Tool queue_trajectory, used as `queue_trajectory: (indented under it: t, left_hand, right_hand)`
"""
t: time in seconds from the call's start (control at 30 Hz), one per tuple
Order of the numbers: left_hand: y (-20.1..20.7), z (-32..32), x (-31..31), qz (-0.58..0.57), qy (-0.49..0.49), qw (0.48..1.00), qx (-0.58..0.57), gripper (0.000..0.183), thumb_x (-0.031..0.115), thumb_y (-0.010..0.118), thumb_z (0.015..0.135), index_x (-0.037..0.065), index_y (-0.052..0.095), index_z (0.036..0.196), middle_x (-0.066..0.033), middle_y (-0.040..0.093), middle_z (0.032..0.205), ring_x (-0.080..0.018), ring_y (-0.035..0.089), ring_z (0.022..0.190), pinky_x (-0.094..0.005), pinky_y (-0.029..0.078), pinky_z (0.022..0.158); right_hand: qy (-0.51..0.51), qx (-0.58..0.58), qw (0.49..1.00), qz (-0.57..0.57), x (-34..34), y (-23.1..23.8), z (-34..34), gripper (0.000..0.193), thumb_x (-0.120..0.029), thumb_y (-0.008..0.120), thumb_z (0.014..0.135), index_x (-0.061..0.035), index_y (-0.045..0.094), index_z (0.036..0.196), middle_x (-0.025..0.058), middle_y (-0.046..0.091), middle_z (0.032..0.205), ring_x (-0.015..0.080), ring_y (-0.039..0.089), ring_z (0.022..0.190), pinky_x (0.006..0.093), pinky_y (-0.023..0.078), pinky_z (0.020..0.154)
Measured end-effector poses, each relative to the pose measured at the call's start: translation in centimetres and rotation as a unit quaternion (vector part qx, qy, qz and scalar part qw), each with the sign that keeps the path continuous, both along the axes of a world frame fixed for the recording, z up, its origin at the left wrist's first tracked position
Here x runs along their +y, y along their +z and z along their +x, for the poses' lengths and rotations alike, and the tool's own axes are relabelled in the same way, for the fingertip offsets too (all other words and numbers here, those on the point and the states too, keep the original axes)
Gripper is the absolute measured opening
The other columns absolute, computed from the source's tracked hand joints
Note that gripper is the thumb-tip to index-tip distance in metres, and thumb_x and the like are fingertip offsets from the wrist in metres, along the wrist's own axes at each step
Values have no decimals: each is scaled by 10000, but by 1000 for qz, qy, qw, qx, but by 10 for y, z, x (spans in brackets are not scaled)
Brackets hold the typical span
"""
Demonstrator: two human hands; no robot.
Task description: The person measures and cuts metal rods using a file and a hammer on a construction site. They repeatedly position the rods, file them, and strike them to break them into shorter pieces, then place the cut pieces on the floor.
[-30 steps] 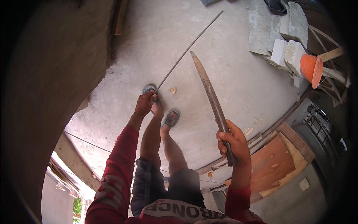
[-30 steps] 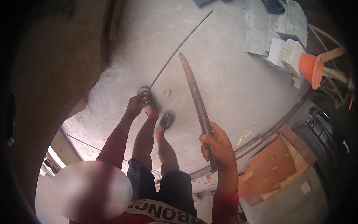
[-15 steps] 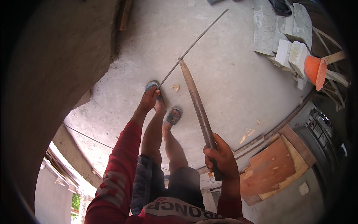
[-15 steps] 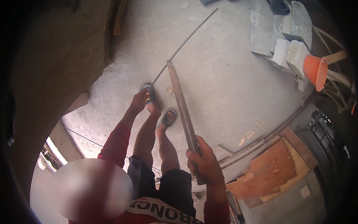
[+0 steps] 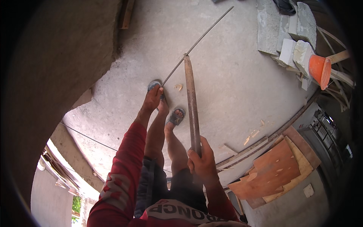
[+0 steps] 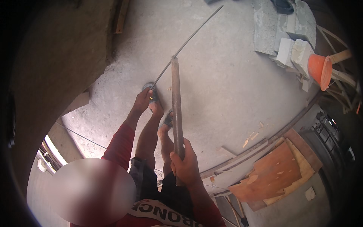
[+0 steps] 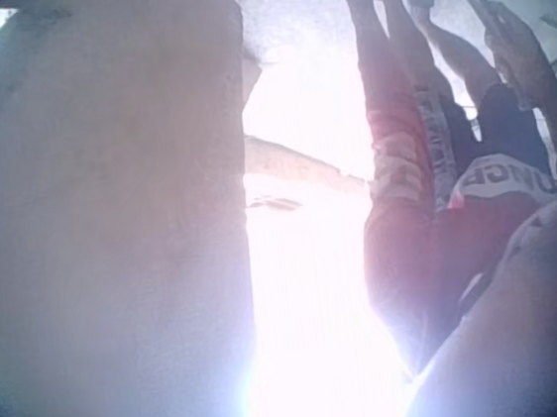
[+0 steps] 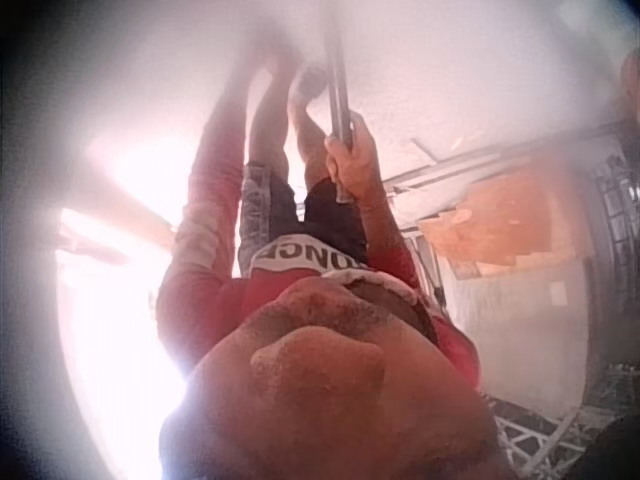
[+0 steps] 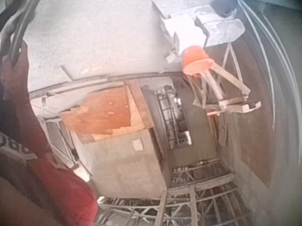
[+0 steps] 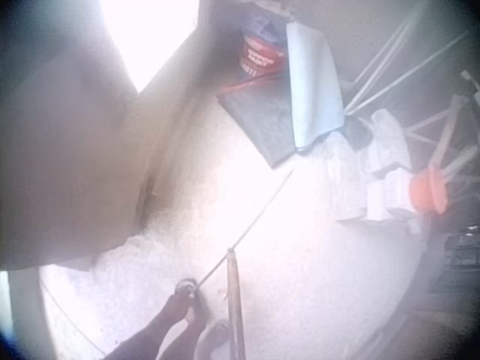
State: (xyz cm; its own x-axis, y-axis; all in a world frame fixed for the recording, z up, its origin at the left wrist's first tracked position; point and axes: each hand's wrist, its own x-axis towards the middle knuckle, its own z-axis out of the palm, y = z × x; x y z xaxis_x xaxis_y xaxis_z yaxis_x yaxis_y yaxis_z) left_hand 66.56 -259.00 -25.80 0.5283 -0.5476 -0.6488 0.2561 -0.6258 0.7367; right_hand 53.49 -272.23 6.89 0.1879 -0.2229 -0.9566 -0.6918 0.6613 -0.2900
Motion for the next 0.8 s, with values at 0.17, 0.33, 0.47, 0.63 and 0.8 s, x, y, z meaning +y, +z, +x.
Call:
queue_trajectory:
  t: [0.17,0.33,0.47,0.63,0.8]
  left_hand:
    - [6,4,-7,48,7,997,-60,341,348,476,1028,26,567,959,-255,622,855,-491,599,855,-485,467,692]
    - [16,11,-8,56,10,997,-61,354,365,481,1025,30,576,958,-255,623,833,-492,605,847,-502,470,696]
    - [20,18,-2,50,8,994,-99,356,367,489,1024,30,580,949,-247,619,797,-473,613,809,-483,476,684]
    - [20,39,0,74,5,992,-100,327,342,504,1024,33,580,949,-222,612,750,-444,598,719,-460,481,660]
    - [29,34,-1,35,19,996,-75,324,315,542,1003,23,634,897,-184,655,767,-329,659,715,-421,498,674]
  right_hand:
    - [22,11,998,-56,28,-9,-1,385,-31,532,925,9,441,1297,22,512,722,67,471,472,242,373,408]
    - [146,-15,974,-172,64,-23,-13,490,-88,581,900,39,429,1348,184,643,943,283,651,781,388,517,726]
    - [103,7,986,-130,98,-30,-9,522,-130,616,902,41,424,1357,192,586,1031,315,612,939,424,484,833]
    - [9,-40,998,-37,52,-27,-6,422,-94,565,931,19,446,1320,59,558,766,137,546,538,278,455,495]
    - [-130,-127,982,51,-24,-7,-1,496,-43,496,904,79,398,1374,66,511,767,75,450,434,239,387,347]
